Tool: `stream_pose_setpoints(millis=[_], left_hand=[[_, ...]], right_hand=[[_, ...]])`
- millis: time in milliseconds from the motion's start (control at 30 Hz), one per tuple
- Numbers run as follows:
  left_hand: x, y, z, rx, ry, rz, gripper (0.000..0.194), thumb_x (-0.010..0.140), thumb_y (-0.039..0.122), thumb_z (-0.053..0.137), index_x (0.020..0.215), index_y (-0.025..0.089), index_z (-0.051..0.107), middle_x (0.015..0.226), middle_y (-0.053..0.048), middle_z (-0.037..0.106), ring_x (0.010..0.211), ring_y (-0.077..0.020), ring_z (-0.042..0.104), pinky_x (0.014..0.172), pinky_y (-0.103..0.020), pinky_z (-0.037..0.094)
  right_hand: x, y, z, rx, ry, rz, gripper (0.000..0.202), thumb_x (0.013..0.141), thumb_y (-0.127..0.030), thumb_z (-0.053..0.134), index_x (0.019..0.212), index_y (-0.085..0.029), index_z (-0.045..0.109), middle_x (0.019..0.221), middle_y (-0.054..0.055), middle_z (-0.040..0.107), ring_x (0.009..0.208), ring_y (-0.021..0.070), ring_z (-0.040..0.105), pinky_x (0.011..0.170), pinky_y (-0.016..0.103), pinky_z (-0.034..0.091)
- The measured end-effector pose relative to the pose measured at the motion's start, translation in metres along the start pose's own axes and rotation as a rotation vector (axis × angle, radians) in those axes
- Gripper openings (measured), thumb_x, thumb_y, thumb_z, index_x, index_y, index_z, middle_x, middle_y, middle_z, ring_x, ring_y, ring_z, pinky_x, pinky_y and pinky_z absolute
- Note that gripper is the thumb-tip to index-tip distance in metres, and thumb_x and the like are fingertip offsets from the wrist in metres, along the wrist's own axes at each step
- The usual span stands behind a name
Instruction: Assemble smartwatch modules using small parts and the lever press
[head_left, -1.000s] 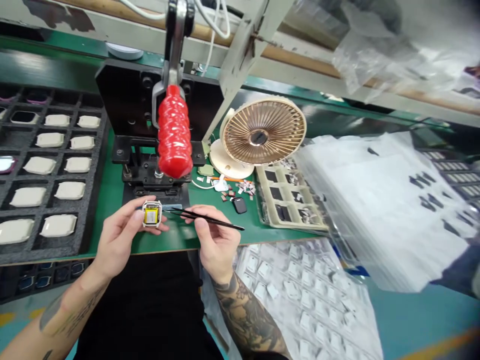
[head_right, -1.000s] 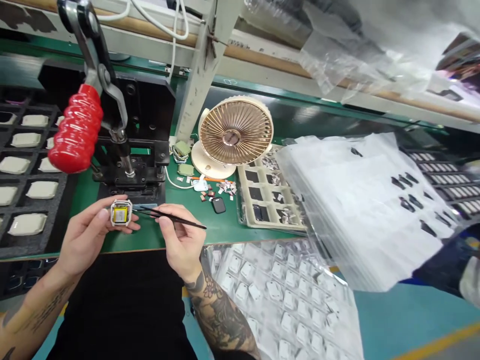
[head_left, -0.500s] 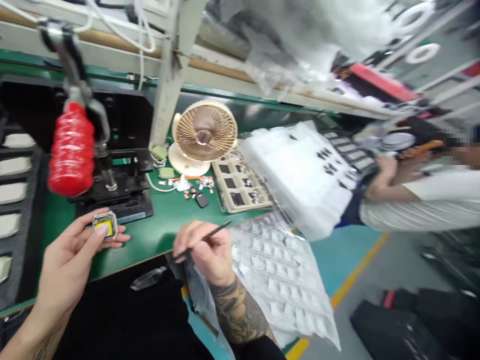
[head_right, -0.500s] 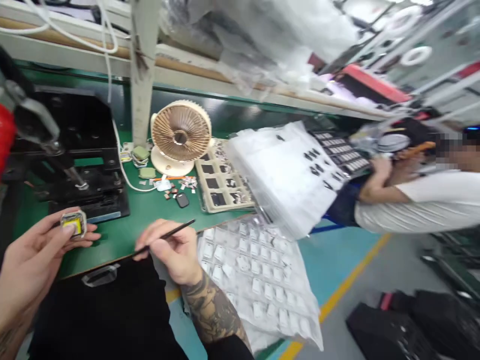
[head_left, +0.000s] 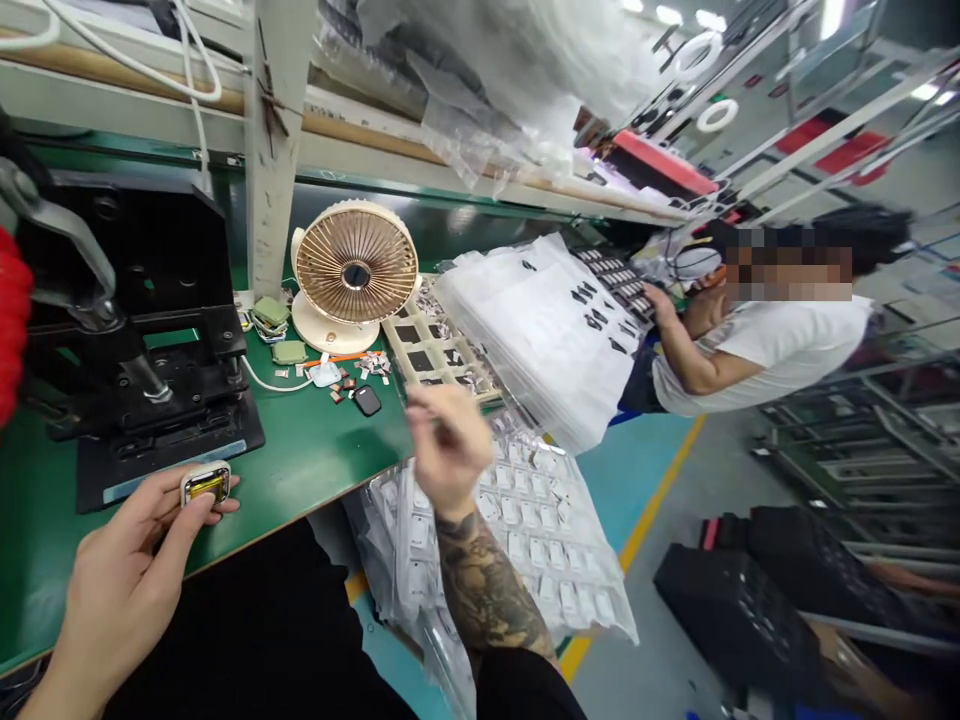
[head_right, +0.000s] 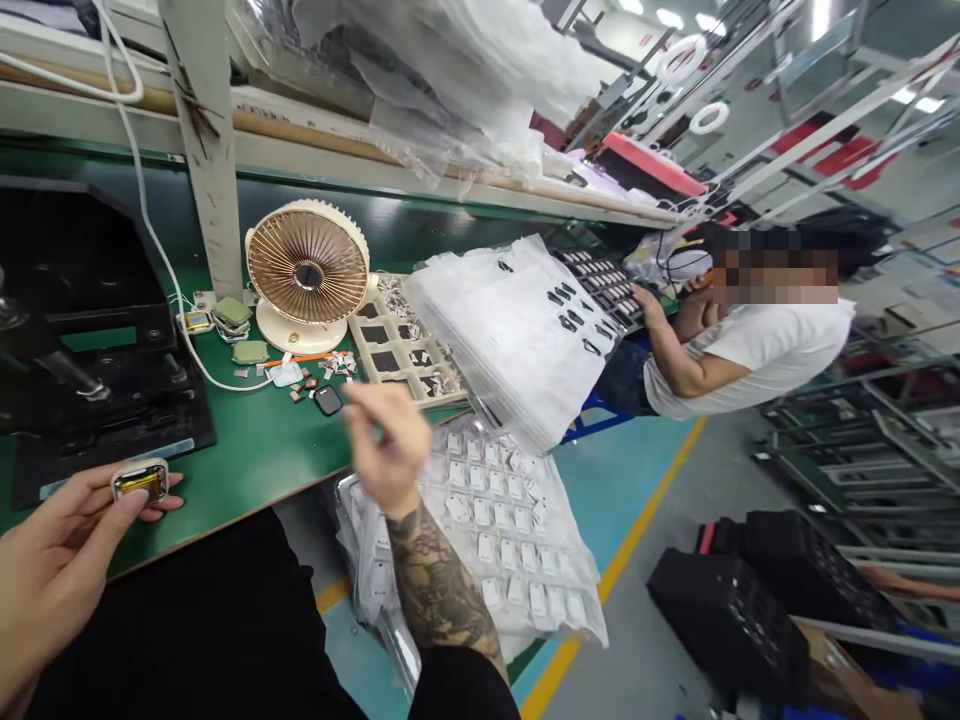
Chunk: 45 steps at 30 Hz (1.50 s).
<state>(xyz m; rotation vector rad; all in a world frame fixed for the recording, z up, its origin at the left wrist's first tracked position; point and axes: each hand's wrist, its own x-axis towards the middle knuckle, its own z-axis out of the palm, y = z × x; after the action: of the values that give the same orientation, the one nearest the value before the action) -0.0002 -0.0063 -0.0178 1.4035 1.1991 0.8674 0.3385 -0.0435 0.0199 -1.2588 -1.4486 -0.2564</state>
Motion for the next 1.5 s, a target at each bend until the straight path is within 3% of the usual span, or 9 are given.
stream_pose_setpoints(millis=[133, 233, 433, 567, 867, 967, 1133, 1333, 1500], left_hand=[[-0.005, 0.008, -0.002, 0.035, 0.018, -0.009, 0.043, 0.098, 0.060, 0.082, 0.131, 0.032, 0.078, 0.121, -0.004, 0.089, 0.102, -0.0354, 0.087, 0.098, -0.050, 0.076], [-0.005, 0.012, -0.003, 0.074, 0.006, -0.009, 0.042, 0.097, 0.062, 0.082, 0.129, 0.035, 0.078, 0.123, -0.002, 0.089, 0.105, -0.0380, 0.087, 0.104, -0.057, 0.075], [0.000, -0.007, -0.008, 0.118, -0.016, 0.074, 0.045, 0.100, 0.064, 0.077, 0.133, 0.034, 0.079, 0.125, -0.004, 0.089, 0.105, -0.0353, 0.088, 0.101, -0.051, 0.076], [0.004, -0.017, -0.008, 0.109, -0.021, 0.081, 0.044, 0.103, 0.063, 0.075, 0.134, 0.031, 0.079, 0.122, -0.004, 0.088, 0.104, -0.0289, 0.088, 0.099, -0.041, 0.075], [0.002, -0.004, 0.009, -0.112, -0.039, 0.084, 0.036, 0.115, 0.051, 0.065, 0.140, 0.026, 0.062, 0.126, -0.009, 0.086, 0.101, -0.0225, 0.086, 0.092, -0.036, 0.067], [0.004, 0.002, 0.009, -0.185, -0.017, 0.105, 0.026, 0.117, 0.048, 0.062, 0.130, 0.025, 0.059, 0.121, -0.008, 0.084, 0.097, -0.0205, 0.084, 0.086, -0.033, 0.063], [0.004, 0.012, 0.003, -0.105, -0.043, 0.150, 0.019, 0.117, 0.041, 0.061, 0.123, 0.023, 0.064, 0.097, -0.001, 0.076, 0.084, -0.0164, 0.074, 0.080, -0.031, 0.055], [0.005, 0.014, 0.001, 0.078, -0.054, 0.274, 0.014, 0.110, 0.035, 0.075, 0.115, 0.024, 0.081, 0.093, 0.001, 0.072, 0.075, -0.0137, 0.056, 0.070, -0.029, 0.044], [0.006, 0.015, 0.000, 0.082, -0.070, 0.317, 0.011, 0.111, 0.030, 0.074, 0.108, 0.022, 0.080, 0.087, 0.002, 0.066, 0.075, -0.0134, 0.054, 0.070, -0.029, 0.043]], right_hand=[[-0.020, -0.027, 0.044, -0.090, -0.562, -0.431, 0.031, 0.110, -0.013, 0.062, 0.134, -0.025, 0.078, 0.114, 0.007, 0.082, 0.104, 0.0223, 0.075, 0.084, 0.038, 0.061], [-0.015, -0.022, 0.052, -0.217, -0.757, -0.455, 0.031, 0.113, -0.013, 0.056, 0.138, -0.019, 0.074, 0.120, 0.008, 0.082, 0.109, 0.0221, 0.074, 0.086, 0.037, 0.060], [0.041, 0.028, -0.022, -0.630, -0.752, 0.074, 0.037, 0.114, -0.013, 0.044, 0.135, -0.020, 0.074, 0.132, 0.010, 0.081, 0.124, 0.0208, 0.073, 0.109, 0.035, 0.057], [0.087, 0.079, -0.064, -0.963, -0.838, 0.407, 0.031, 0.112, -0.015, 0.052, 0.131, -0.014, 0.075, 0.122, 0.016, 0.082, 0.109, 0.0237, 0.076, 0.097, 0.034, 0.052], [0.099, 0.125, -0.051, -0.986, -1.004, 0.408, 0.016, 0.088, -0.002, 0.074, 0.094, -0.014, 0.082, 0.085, 0.013, 0.080, 0.072, 0.0178, 0.067, 0.074, 0.033, 0.040], [0.094, 0.127, -0.059, -0.958, -0.884, 0.322, 0.019, 0.097, -0.011, 0.073, 0.113, -0.012, 0.084, 0.102, 0.020, 0.083, 0.074, 0.0195, 0.066, 0.075, 0.038, 0.043], [0.058, 0.062, -0.034, -0.409, -0.287, 0.017, 0.020, 0.101, -0.026, 0.076, 0.117, -0.023, 0.088, 0.103, 0.013, 0.082, 0.090, 0.0221, 0.074, 0.084, 0.039, 0.055], [-0.004, -0.071, 0.077, 0.566, -0.316, 0.292, 0.010, 0.097, -0.017, 0.083, 0.100, -0.027, 0.083, 0.093, 0.004, 0.084, 0.093, 0.0231, 0.081, 0.091, 0.044, 0.067], [-0.019, -0.092, 0.113, 0.727, -0.419, 0.369, 0.019, 0.098, -0.012, 0.084, 0.108, -0.028, 0.087, 0.100, 0.005, 0.087, 0.097, 0.0234, 0.081, 0.090, 0.044, 0.068]])
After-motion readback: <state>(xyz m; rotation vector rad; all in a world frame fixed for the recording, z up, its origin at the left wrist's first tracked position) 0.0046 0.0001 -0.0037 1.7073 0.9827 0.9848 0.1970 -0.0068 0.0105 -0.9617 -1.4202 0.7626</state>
